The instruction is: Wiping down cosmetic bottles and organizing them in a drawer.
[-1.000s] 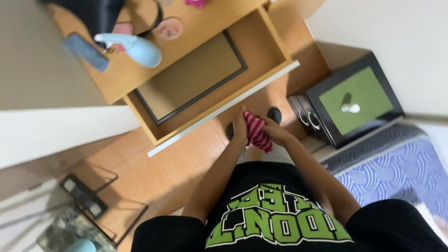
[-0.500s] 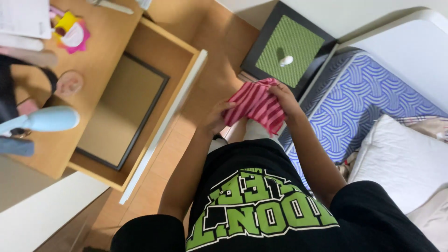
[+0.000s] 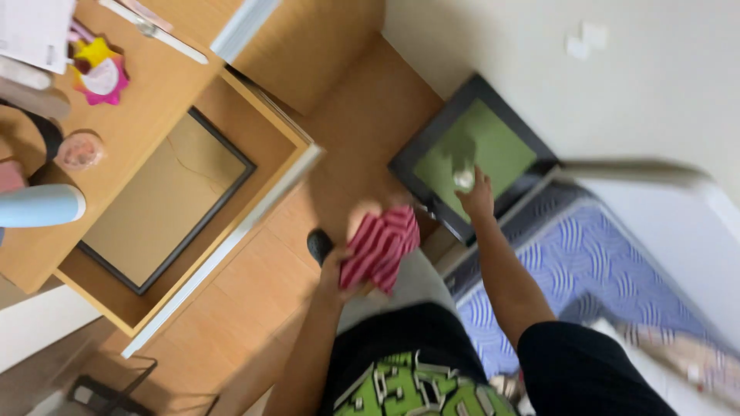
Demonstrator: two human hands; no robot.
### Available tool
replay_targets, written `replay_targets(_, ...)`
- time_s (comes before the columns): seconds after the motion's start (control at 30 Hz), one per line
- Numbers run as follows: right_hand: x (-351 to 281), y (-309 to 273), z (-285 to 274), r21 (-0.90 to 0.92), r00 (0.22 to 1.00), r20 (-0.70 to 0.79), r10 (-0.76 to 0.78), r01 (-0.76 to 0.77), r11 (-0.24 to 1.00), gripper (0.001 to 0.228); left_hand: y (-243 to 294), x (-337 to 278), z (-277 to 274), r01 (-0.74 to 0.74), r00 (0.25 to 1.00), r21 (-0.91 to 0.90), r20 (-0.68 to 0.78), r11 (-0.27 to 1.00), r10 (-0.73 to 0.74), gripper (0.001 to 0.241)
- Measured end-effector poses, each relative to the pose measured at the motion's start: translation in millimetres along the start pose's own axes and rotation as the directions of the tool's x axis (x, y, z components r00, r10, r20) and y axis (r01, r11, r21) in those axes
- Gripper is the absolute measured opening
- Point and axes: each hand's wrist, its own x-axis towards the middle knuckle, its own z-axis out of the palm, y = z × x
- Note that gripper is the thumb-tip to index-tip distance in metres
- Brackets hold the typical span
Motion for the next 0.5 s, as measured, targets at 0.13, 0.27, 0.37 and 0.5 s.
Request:
replay_targets(0.13,88,58,76,-0.067,0.993,0.052,-0.102,0.105,0.992,0.111,-9,-8,12,-0.173,0.984,0.072,-0.027,0.982,0.175,0.063)
replay_targets(0.27,114,71,97,-0.067,0.99,0.138,0.039,-0.03,0.997,0.063,-15,-9,-8,-0.182,0.885,0.37,-0.343,0.911,0.316,0.064)
replay_targets(0.37,73,11,59,0.036,0.989,0.144,0.03,-0.036,0.999,0.049,-17,-17,-24,-0.158,0.82,0.421,-0.448,0.893,0.356,0.062)
replay_targets(0.5,-11,-92,-8,0.423,0.934,0.295,-0.201,0.062,0.904,0.034,-7,-9,-81,-0.084,0.603,0.799,-0.435,0.596,0.669,0.052)
